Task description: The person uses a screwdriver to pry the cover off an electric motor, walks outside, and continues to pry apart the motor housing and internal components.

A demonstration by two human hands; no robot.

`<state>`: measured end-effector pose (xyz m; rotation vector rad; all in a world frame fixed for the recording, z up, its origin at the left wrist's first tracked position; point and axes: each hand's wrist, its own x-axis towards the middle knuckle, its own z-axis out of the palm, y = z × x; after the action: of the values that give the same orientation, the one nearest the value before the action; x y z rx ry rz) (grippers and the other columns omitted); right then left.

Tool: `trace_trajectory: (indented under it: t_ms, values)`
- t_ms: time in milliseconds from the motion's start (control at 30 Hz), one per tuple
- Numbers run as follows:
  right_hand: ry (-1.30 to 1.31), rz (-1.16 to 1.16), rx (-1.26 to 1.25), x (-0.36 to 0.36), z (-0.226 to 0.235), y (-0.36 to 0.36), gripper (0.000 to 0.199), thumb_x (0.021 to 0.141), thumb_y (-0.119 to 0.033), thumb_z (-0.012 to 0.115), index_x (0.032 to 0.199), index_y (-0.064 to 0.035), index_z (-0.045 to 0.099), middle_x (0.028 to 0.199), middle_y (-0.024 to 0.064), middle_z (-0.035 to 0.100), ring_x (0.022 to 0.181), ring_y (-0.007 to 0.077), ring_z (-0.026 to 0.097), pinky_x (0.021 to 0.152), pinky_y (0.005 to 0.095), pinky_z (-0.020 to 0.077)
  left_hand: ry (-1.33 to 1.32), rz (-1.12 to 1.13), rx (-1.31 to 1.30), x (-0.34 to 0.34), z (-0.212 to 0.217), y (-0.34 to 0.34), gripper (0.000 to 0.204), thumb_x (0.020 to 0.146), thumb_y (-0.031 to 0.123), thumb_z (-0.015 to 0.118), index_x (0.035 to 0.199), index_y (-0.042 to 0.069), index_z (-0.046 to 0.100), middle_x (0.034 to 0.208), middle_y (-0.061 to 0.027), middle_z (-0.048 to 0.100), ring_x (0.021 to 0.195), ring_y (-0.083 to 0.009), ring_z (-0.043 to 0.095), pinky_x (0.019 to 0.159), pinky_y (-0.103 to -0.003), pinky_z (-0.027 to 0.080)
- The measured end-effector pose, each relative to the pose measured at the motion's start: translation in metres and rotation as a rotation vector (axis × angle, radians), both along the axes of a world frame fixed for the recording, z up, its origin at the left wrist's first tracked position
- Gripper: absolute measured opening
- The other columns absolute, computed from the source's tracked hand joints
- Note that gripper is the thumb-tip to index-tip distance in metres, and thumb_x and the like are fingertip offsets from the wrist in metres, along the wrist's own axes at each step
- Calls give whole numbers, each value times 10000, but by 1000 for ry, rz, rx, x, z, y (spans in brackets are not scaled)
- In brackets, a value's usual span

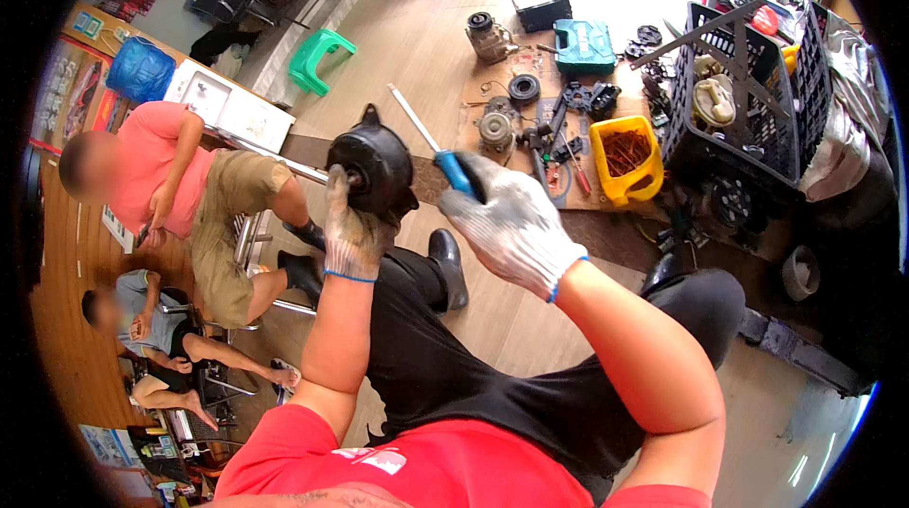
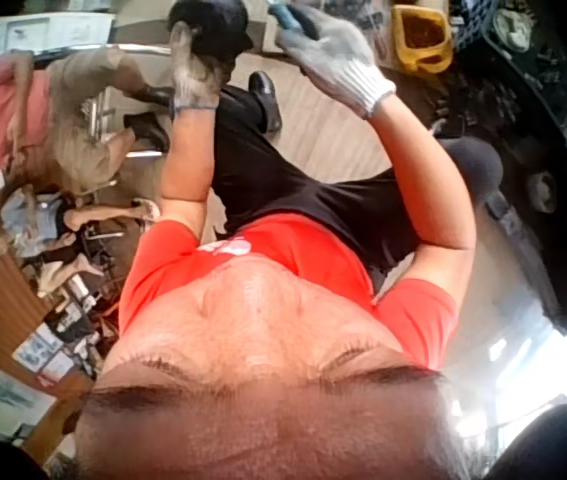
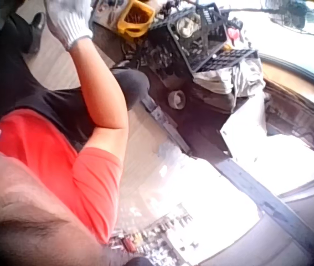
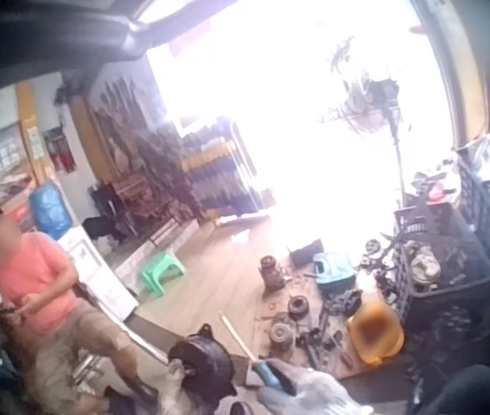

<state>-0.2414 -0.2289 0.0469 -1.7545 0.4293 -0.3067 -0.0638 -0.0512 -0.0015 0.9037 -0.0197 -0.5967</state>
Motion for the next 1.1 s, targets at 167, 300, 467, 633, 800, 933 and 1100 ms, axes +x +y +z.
trace_trajectory:
  t_ms: [167,300,467,633,800,933,1100]
  values:
    - [-7,88,-113,-27,22,-8,382,913,-244,638,1244,-53,629,858,257,674,810,415,696,742,456,535,-14,118,-150,15,16,23,527,952,495,714,1350,191,551,1334,-90,658,1165,-333,682,875,-570,611]
    - [58,265,-62,-40,28,3,444,919,-245,666,1313,-48,613,887,209,707,800,367,720,744,435,551,-204,207,-76,18,17,31,690,869,527,793,1405,181,529,1344,-98,626,1162,-322,664,899,-561,598]
    - [-21,268,11,-39,30,7,392,931,-196,645,1286,-34,608,872,212,697,781,368,712,718,433,542,-341,223,-14,22,11,36,781,827,543,824,1439,190,492,1367,-99,608,1163,-322,653,881,-554,606]
    - [-90,201,-85,-34,18,10,316,933,-200,638,1199,-33,597,894,227,692,813,421,699,719,473,534,-358,163,-108,20,11,30,700,817,320,861,1388,63,546,1292,-121,651,1162,-305,668,990,-481,585]
    - [-30,236,-111,-32,25,8,280,936,-208,629,1139,-23,573,935,249,686,872,462,679,734,515,521,-420,188,-85,15,11,26,702,817,242,865,1402,43,532,1265,-131,653,1132,-295,677,978,-459,594]
    - [-77,204,-165,-33,21,11,278,941,-211,621,1134,-18,568,935,254,679,879,469,673,738,527,515,-441,256,-45,18,2,30,712,810,204,870,1408,31,523,1244,-140,656,1117,-295,679,974,-453,596]
    - [-47,198,-156,-33,21,14,335,950,-229,615,1206,-17,573,957,258,686,895,472,676,751,530,521,-558,153,-83,7,20,21,695,797,118,843,1405,19,520,1217,-143,665,1082,-286,687,974,-439,591]
